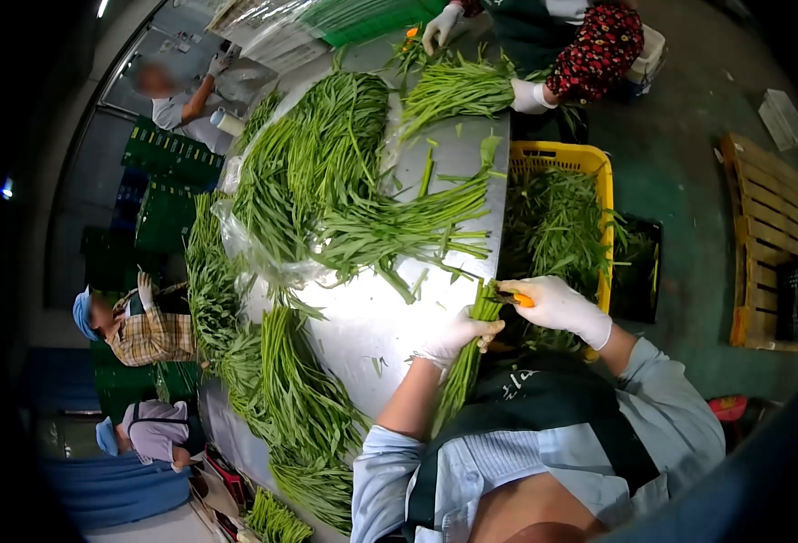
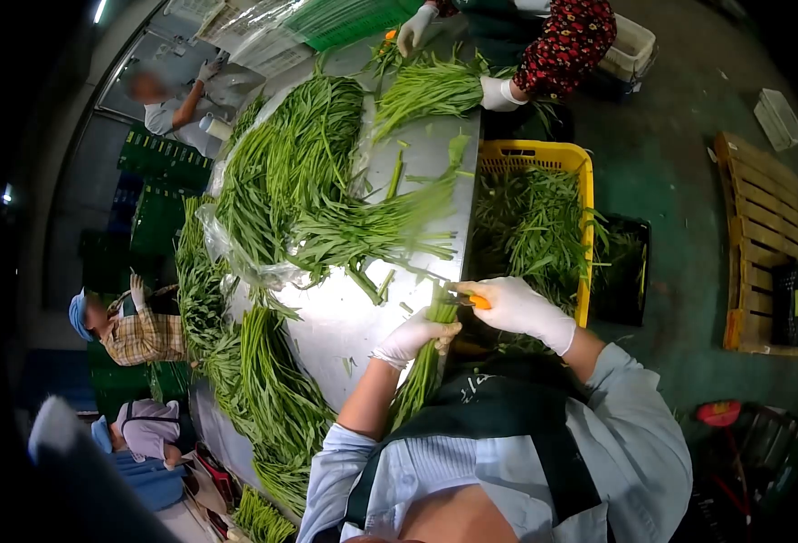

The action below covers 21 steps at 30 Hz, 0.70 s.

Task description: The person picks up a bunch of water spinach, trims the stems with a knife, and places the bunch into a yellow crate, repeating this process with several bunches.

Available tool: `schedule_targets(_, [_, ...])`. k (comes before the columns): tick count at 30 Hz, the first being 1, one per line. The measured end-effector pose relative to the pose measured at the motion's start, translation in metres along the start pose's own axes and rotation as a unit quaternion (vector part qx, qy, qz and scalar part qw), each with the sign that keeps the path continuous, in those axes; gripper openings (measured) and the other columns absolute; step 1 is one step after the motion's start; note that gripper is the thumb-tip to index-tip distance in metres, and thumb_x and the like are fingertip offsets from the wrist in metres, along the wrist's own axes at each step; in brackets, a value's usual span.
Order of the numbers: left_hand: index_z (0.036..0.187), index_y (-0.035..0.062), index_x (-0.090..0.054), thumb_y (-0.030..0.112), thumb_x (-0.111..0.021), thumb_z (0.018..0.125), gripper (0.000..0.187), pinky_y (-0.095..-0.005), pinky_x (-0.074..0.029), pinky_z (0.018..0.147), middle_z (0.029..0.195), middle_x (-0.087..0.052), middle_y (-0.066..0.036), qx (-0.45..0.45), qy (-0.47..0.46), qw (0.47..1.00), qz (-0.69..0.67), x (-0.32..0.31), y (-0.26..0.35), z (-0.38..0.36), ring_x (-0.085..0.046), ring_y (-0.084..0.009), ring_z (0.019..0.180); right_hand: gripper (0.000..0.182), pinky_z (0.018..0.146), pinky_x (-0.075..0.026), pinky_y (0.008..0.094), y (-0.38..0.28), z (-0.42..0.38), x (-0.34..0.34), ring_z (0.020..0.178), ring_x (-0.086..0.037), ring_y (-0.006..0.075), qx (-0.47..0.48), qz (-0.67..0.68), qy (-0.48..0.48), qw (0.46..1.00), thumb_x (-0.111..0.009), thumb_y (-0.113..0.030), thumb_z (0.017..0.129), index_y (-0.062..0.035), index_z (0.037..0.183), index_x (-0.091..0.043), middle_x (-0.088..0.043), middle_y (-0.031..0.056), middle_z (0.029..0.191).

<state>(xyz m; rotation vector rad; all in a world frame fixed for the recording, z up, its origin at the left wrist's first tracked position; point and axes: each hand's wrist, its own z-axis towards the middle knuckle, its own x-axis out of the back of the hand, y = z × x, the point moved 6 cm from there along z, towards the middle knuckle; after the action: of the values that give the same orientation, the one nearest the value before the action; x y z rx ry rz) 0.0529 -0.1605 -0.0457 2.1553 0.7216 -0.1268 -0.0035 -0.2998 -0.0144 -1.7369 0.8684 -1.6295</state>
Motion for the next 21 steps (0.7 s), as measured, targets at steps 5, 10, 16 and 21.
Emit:
schedule_targets(5, [0.081,0.0026,-0.053,0.008,-0.063,0.08,0.012,-0.0221,-0.038,0.044,0.059,-0.049,0.0,-0.017,0.068,0.993,0.096,-0.009,0.01,-0.004,-0.045,-0.0085,0.047,0.035,0.068,-0.048,0.0409,-0.009,0.005,-0.005,0.079,-0.06,0.0333,-0.028,-0.048,-0.011,0.998,-0.049,-0.021,0.08,-0.0127,0.113,-0.056,-0.063,0.0152,0.087])
schedule_targets(10, [0.086,0.0007,-0.057,0.01,-0.064,0.08,0.014,-0.0234,-0.042,0.05,0.064,-0.054,-0.001,-0.02,0.128,0.973,0.193,-0.004,0.015,-0.013,-0.05,-0.009,0.053,0.039,0.069,-0.049,0.0404,0.034,0.003,-0.016,0.078,-0.061,0.0329,-0.135,-0.076,-0.058,0.986,-0.048,-0.022,0.081,-0.0209,0.119,-0.054,-0.064,0.0152,0.087])
schedule_targets(16, [0.092,0.0019,-0.06,0.015,-0.064,0.076,0.021,-0.0325,-0.048,0.062,0.071,-0.062,-0.011,-0.107,0.262,0.879,0.383,0.006,0.04,-0.045,-0.06,-0.0218,0.066,0.044,0.076,-0.048,0.0376,0.106,-0.03,-0.037,0.084,-0.06,0.0343,-0.183,-0.037,-0.087,0.978,-0.051,-0.022,0.077,-0.0152,0.121,-0.053,-0.062,0.0199,0.096])
schedule_targets(21, [0.091,0.0048,-0.058,0.015,-0.068,0.066,0.028,-0.0376,-0.048,0.063,0.076,-0.061,-0.017,-0.127,0.358,0.733,0.564,-0.012,0.07,-0.083,-0.06,-0.0333,0.073,0.055,0.075,-0.048,0.0414,0.029,-0.006,-0.007,0.085,-0.059,0.0358,-0.174,0.022,-0.05,0.983,-0.052,-0.025,0.078,-0.0097,0.13,-0.04,-0.06,0.0237,0.095])
